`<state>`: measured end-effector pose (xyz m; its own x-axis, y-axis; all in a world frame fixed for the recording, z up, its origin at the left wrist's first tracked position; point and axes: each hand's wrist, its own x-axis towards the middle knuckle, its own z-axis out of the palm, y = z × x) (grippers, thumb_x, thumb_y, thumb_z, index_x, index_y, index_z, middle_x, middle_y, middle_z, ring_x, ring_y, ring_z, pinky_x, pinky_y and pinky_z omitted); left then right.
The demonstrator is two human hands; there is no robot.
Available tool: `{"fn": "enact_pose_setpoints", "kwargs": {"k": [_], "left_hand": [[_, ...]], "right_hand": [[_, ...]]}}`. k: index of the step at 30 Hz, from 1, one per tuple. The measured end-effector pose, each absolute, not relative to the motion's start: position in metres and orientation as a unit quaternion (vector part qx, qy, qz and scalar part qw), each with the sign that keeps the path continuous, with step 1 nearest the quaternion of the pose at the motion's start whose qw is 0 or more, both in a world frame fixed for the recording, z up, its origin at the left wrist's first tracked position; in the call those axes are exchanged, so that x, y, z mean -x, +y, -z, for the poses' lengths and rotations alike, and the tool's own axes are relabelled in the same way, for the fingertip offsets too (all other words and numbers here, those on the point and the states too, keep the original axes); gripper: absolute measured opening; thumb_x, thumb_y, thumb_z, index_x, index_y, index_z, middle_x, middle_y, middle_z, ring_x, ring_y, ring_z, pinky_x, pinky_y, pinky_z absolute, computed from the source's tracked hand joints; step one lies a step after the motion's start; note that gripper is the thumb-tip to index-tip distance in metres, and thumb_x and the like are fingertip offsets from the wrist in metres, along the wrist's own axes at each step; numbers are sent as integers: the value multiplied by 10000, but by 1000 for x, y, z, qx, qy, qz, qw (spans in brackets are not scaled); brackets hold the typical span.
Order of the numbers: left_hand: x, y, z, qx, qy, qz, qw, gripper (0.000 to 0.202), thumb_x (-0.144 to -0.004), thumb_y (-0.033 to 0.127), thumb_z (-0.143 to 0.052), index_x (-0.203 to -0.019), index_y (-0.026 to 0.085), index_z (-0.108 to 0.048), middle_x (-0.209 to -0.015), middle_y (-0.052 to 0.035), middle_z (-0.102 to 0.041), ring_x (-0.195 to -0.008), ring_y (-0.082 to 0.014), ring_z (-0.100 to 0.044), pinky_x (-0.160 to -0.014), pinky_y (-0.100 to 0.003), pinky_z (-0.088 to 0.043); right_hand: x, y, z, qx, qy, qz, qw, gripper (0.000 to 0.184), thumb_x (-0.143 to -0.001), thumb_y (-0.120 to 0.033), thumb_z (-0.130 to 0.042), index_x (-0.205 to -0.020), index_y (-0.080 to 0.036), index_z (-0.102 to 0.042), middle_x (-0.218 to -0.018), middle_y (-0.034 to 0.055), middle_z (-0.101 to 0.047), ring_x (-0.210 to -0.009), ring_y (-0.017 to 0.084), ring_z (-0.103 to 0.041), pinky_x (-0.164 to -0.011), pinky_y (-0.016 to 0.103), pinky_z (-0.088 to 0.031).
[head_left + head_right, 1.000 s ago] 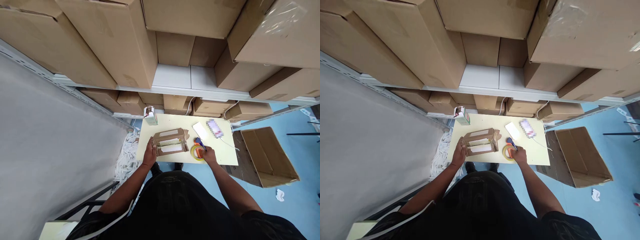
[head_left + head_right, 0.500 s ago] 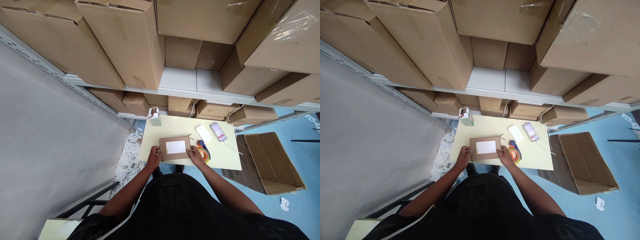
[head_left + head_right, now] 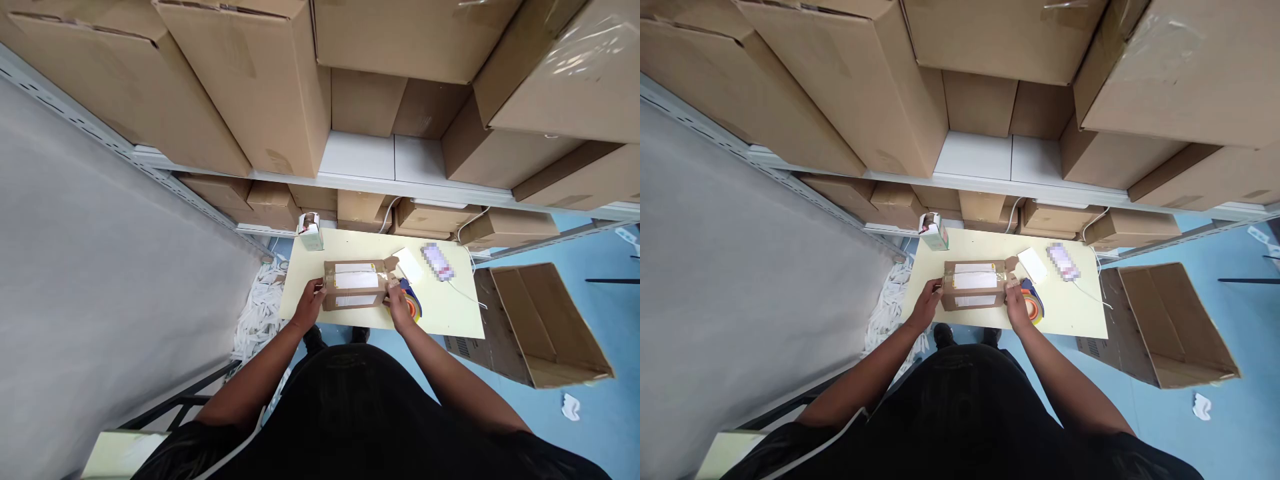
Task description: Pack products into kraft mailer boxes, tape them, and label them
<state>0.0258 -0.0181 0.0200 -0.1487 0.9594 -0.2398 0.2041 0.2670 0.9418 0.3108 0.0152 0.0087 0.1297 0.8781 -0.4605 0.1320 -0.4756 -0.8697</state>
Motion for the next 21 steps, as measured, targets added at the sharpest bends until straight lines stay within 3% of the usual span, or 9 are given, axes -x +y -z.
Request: {"fn": "enact_pose_setpoints", "kwargs": {"k": [5,9,14,17,21], "left_hand": [[-34,-29,-11,-399,698,-389,449,360,-849,501,-652,-1040,205,-577,-1092,-88,-673,-1046,-245,-655,-910,-381,-516],[-32,-25,-10,-368,708,-378,469,246,-864,474,-586,-869,229,-563,-917,-26,-694,-874,-214,-660,-779,-330,-507],[-31,-14,-17,-359,734,-345,461,318,-879,535,-547,-780,233,-533,-767,10,-640,-791,-200,-621,-713,-301,-467],[-34,-9,-17,-344,749,-317,468,321,-886,537,-550,-794,231,-522,-764,5,-632,-784,-199,-624,-702,-301,-474],[-35,-7,-13,-323,720,-318,526,269,-853,447,-602,-991,218,-570,-985,-48,-703,-896,-215,-679,-744,-315,-532]], "right_hand": [[-302,-4,9,667,-242,-586,393,527,-813,-615,-649,-1220,-281,-671,-1276,29,-703,-1190,261,-637,-931,376,-575],[-301,-4,10,647,-172,-626,400,438,-801,-553,-677,-1149,-287,-673,-1181,19,-734,-1118,249,-674,-890,362,-595],[-304,0,0,610,-209,-666,376,478,-792,-466,-685,-1233,-290,-632,-1111,19,-752,-1011,237,-701,-858,355,-584],[-306,2,-4,598,-275,-667,349,524,-816,-444,-604,-1312,-277,-584,-1061,27,-754,-957,236,-706,-838,364,-575],[-311,2,-3,607,-357,-639,310,492,-823,-422,-535,-1276,-240,-597,-954,37,-746,-912,242,-695,-833,378,-559]]}}
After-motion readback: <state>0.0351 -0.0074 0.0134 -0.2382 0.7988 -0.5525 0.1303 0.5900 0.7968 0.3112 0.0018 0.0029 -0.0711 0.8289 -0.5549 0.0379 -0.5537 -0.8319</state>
